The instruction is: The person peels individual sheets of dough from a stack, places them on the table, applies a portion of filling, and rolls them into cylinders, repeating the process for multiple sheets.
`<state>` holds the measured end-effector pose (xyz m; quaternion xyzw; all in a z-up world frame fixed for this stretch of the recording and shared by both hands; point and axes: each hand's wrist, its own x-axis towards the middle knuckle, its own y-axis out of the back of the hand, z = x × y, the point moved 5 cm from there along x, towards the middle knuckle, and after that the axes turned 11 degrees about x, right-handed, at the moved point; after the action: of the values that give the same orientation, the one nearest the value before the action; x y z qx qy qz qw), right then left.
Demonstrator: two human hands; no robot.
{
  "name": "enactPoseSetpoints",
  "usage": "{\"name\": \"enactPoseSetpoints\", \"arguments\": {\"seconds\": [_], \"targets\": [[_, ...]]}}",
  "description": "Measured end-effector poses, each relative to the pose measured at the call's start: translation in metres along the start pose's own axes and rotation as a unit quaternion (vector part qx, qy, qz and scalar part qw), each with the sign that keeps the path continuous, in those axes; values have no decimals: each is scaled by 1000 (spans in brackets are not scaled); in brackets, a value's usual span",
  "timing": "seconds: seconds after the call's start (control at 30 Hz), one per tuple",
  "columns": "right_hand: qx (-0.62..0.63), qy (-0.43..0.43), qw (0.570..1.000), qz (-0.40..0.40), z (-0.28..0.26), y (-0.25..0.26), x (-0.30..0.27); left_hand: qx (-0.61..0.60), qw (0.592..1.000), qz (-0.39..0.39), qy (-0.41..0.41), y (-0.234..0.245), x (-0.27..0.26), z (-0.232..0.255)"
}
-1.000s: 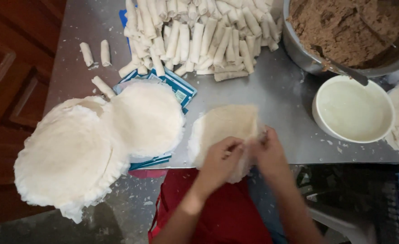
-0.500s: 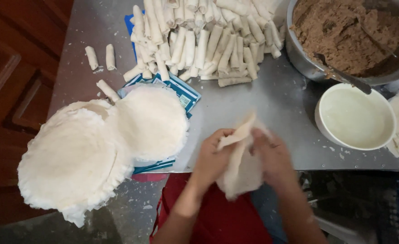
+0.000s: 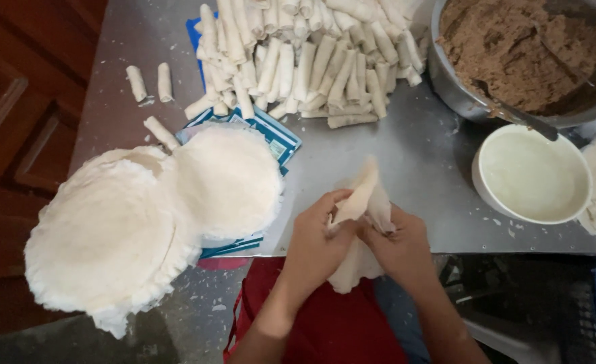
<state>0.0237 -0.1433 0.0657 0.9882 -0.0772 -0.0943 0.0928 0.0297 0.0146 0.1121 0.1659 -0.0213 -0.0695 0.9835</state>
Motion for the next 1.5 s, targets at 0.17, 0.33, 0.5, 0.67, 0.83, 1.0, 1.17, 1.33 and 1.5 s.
{"name": "enactPoseSetpoints", "arguments": {"seconds": [0.17, 0.33, 0.5, 0.67, 0.83, 1.0, 1.17, 1.33, 1.5], "targets": [[6, 33, 999, 40, 12, 20, 13, -62, 994, 41, 83, 13, 2, -32], [78, 121, 990, -4, -6, 12, 5, -35, 999, -1, 5, -8, -1, 1], [-30, 190, 980, 42, 9, 40, 21, -46, 998, 22, -22, 8, -10, 0], [103, 133, 985, 39, -24, 29, 9, 39, 999, 1, -35, 26, -7, -6], [73, 73, 995, 1, -31, 21, -2, 27, 988, -1, 155, 4, 3, -17], [126, 72, 989, 34, -9, 50, 8, -30, 984, 122, 123, 41, 0, -15], [122, 125, 973, -148, -8, -3, 12, 27, 997, 18, -72, 19, -4, 39], [27, 106, 994, 2, -12, 23, 26, 43, 995, 54, -69, 51, -7, 0], [-30, 88, 995, -33, -46, -5, 3, 76, 995, -47, -51, 37, -7, 5]]}}
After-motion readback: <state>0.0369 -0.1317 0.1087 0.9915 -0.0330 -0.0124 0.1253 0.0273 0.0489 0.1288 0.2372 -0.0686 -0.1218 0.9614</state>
